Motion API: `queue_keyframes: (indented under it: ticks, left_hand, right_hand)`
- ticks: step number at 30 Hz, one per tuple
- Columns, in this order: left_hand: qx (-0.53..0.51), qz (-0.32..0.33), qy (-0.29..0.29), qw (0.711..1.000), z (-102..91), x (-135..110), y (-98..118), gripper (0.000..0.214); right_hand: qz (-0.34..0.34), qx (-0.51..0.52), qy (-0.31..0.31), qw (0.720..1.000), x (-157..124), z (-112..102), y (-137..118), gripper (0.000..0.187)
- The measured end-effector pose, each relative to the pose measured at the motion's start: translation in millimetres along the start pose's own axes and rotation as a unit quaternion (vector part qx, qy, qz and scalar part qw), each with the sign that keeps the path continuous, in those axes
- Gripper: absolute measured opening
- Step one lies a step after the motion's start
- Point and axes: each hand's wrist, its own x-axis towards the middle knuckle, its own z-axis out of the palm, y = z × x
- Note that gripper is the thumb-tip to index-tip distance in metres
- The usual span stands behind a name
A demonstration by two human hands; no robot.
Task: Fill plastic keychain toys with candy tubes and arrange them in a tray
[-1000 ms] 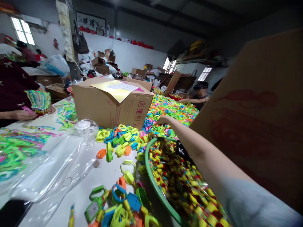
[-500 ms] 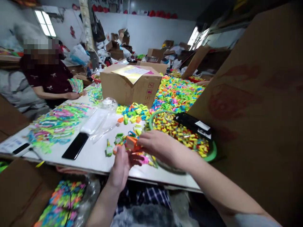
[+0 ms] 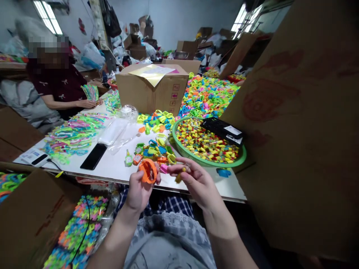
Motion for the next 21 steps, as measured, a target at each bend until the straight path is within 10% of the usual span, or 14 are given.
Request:
queue_keyframes:
  ticks: [10, 17, 21]
  left_hand:
    - [-0.058, -0.024, 0.046, 0.997, 2.9, 2, -12, 0.018]
    - [-0.07, -0.048, 0.117, 0.989, 3.8, 12, -13, 0.041]
    - [-0.045, -0.049, 0.066, 0.996, 0.5, 10, -16, 0.031]
  right_hand:
    - [-0.031, 0.064, 0.144, 0.987, 2, 6, 17, 0.026]
    - [0.035, 0.075, 0.144, 0.986, 0, 13, 27, 0.025]
    - [0.023, 0.035, 0.131, 0.99, -2, 12, 29, 0.021]
